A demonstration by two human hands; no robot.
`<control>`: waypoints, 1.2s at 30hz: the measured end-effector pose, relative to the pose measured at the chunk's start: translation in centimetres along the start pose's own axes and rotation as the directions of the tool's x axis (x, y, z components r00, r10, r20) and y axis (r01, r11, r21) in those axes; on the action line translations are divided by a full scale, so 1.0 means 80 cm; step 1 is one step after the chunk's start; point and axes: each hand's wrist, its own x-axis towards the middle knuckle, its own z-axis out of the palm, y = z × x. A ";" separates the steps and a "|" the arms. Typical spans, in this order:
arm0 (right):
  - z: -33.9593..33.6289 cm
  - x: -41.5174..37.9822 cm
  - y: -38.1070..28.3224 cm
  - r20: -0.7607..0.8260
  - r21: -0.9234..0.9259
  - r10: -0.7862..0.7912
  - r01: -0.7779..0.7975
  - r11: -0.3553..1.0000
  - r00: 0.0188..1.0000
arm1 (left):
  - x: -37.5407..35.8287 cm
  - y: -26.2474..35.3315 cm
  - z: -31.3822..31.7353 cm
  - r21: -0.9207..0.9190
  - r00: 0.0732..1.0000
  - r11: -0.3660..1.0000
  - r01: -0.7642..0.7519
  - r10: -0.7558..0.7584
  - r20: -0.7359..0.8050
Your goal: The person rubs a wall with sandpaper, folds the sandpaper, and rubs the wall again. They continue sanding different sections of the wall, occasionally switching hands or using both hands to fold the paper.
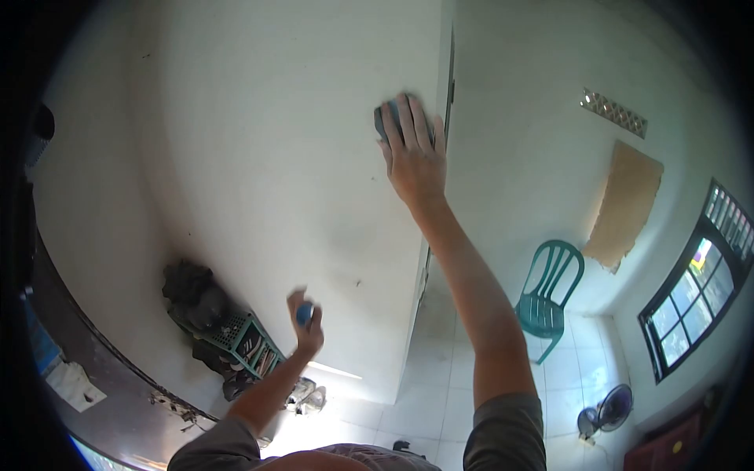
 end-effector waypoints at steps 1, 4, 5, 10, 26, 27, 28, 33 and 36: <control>0.001 -0.023 -0.010 0.034 -0.011 0.027 -0.027 1.000 0.999 | -0.054 0.013 -0.028 -0.205 0.949 0.932 0.299 -0.314 -0.041; 0.000 -0.092 -0.038 0.147 -0.032 0.087 -0.084 0.996 0.985 | -0.232 -0.053 -0.152 0.035 0.897 0.898 0.438 -0.439 0.042; -0.002 -0.113 -0.044 0.186 -0.039 0.097 -0.091 0.995 0.978 | -0.262 -0.036 -0.185 -0.186 0.791 0.772 0.608 -0.610 0.053; -0.004 -0.205 -0.057 0.345 -0.070 0.092 -0.073 0.995 0.934 | -0.297 0.018 -0.321 0.010 0.631 0.632 0.775 -0.775 0.034; 0.005 0.051 0.006 -0.026 -0.168 0.081 -0.084 0.982 0.996 | -0.239 0.028 -0.305 -0.012 0.578 0.583 0.813 -0.804 0.136; 0.007 0.075 0.016 -0.065 -0.161 0.058 -0.068 0.985 0.996 | -0.236 0.024 -0.297 -0.033 0.584 0.587 0.809 -0.797 0.154; 0.009 0.096 0.023 -0.080 -0.144 0.054 -0.066 0.987 0.995 | -0.229 0.019 -0.288 -0.057 0.594 0.595 0.802 -0.786 0.171; 0.017 0.177 0.045 -0.147 -0.153 0.029 -0.051 0.987 0.989 | -0.162 0.001 -0.237 -0.200 0.600 0.566 0.800 -0.745 0.292; 0.005 0.220 0.045 -0.064 -0.085 0.137 -0.142 0.986 0.988 | -0.117 -0.012 -0.213 -0.209 0.633 0.599 0.773 -0.708 0.314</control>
